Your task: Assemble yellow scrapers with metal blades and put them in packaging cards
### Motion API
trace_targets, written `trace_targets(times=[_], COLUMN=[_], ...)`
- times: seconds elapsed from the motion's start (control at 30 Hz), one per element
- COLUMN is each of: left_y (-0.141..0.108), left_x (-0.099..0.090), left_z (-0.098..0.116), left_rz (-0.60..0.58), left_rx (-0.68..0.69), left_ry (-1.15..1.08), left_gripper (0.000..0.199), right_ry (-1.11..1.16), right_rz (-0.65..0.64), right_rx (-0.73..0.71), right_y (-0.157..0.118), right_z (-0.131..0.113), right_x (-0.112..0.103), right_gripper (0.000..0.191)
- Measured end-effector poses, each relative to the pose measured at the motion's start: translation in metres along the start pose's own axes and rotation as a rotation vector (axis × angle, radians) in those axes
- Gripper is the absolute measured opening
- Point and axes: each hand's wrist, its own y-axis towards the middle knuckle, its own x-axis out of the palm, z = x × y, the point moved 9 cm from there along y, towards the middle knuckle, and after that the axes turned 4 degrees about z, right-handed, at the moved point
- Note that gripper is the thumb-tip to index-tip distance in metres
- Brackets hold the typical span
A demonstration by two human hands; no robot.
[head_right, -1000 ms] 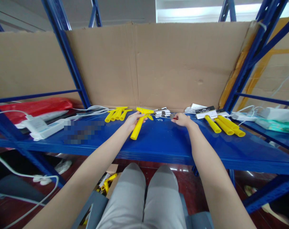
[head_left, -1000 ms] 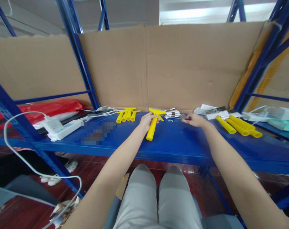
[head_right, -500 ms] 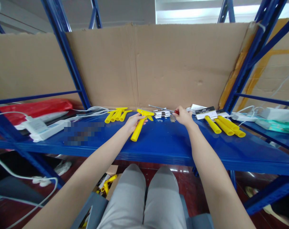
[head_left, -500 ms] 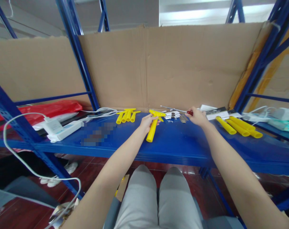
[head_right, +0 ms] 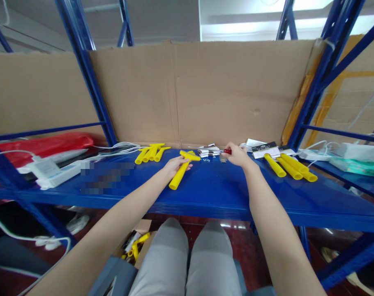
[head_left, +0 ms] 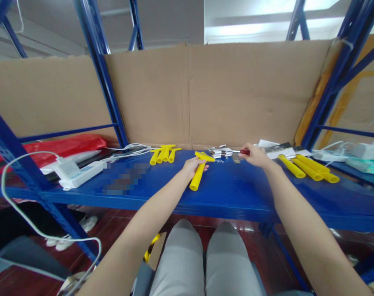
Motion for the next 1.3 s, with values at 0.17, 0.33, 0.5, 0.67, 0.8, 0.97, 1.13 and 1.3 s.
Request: trace_targets(times=[0.17,0.33,0.5,0.67,0.8,0.97,1.13,1.3], left_y=[-0.004,-0.008,-0.007,-0.006,-0.003,-0.001,-0.004,-0.006], left_x=[0.004,0.004,0.003,0.002,0.001,0.002,0.004,0.004], left_z=[-0.004,-0.002,-0.002,-0.003,-0.005,-0.005,-0.004,-0.003], left_rz=[-0.011,0.021,0.022,0.041,0.039,0.022,0.023,0.036], left_rx=[-0.008,-0.003,-0.002,0.005,0.008,0.01,0.009,0.017], left_ry=[0.042,0.045,0.053,0.057,0.059,0.06,0.06,0.06], left_gripper=[0.054,0.05,0.051,0.055,0.056,0.058,0.061,0.066], right_ry=[-0.019,-0.04,-0.034,-0.034,-0.041,-0.041,-0.061,-0.07], right_rz=[-0.023,-0.073,-0.127,-0.132,-0.123,-0.111,-0.116,-0.143], right_rx=[-0.035,-0.002,0.023,-0.002,-0.023,-0.055,-0.044,-0.013], right_y=[-0.001,-0.004,-0.007,-0.008,-0.007,-0.006,-0.006,-0.007], right_z=[0.001,-0.002,-0.008,-0.012,-0.011,-0.01,-0.01,-0.011], right_x=[-0.002,-0.005,-0.003,-0.002,0.0,0.001,0.001,0.003], right_gripper=[0.015,0.012,0.013,0.014,0.016,0.017,0.016,0.016])
